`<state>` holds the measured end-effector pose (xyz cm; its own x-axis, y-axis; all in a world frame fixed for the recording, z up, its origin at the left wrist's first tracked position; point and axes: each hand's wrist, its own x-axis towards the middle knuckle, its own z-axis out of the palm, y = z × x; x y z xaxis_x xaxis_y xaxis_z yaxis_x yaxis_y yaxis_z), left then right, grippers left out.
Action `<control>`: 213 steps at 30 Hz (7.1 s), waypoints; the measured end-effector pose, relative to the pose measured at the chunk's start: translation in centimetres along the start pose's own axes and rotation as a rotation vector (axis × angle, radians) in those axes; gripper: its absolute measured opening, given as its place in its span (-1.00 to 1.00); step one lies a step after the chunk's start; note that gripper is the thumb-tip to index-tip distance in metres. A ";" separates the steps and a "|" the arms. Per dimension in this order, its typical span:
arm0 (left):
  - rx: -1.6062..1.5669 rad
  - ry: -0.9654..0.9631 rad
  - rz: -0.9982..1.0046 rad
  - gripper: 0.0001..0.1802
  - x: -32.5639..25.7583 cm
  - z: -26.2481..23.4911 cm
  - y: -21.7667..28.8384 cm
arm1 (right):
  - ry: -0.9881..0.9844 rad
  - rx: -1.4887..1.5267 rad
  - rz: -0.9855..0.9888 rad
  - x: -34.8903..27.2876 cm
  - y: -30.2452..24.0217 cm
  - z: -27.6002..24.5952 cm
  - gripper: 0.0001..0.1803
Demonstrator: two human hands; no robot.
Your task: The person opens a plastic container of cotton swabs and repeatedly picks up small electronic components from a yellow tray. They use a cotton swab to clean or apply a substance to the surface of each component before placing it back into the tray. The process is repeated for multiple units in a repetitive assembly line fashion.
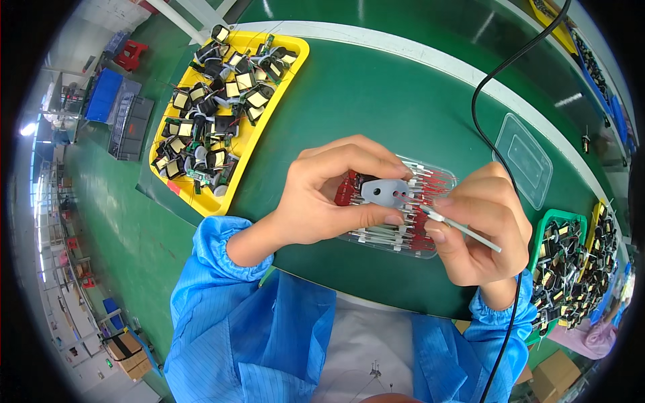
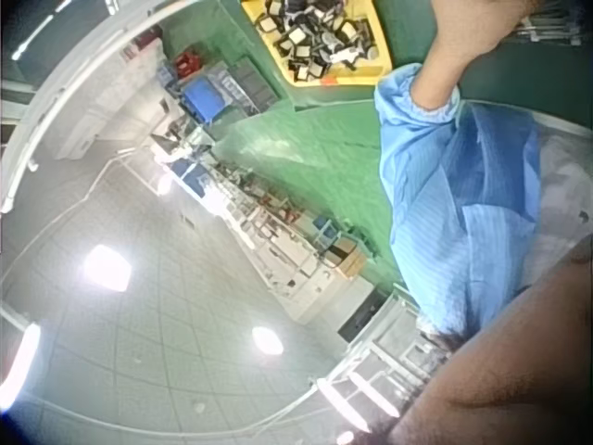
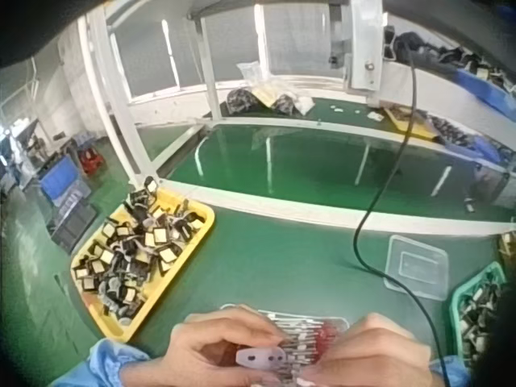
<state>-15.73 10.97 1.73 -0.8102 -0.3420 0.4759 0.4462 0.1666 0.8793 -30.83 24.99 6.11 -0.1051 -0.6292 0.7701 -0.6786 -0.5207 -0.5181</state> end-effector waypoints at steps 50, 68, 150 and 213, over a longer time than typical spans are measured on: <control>-0.029 0.026 -0.031 -0.56 -1.1 1.5 0.2 | 0.118 0.023 -0.016 -2.5 2.0 3.3 -0.80; 0.281 0.083 0.165 -0.55 -1.3 2.0 -0.7 | 0.160 0.073 0.152 -2.8 1.1 4.0 -0.85; 1.806 0.082 -0.721 -0.62 -3.2 -13.2 4.6 | -0.596 -0.353 0.111 -1.1 -0.4 0.4 -0.87; -0.079 -0.052 -0.268 -0.84 0.5 -0.8 2.2 | 0.022 0.972 0.714 -0.6 0.4 -0.4 -0.80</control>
<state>-14.80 10.40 3.88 -0.9206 -0.3164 0.2288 0.2399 0.0037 0.9708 -31.33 25.43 5.62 -0.2527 -0.9473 0.1971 0.3672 -0.2823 -0.8863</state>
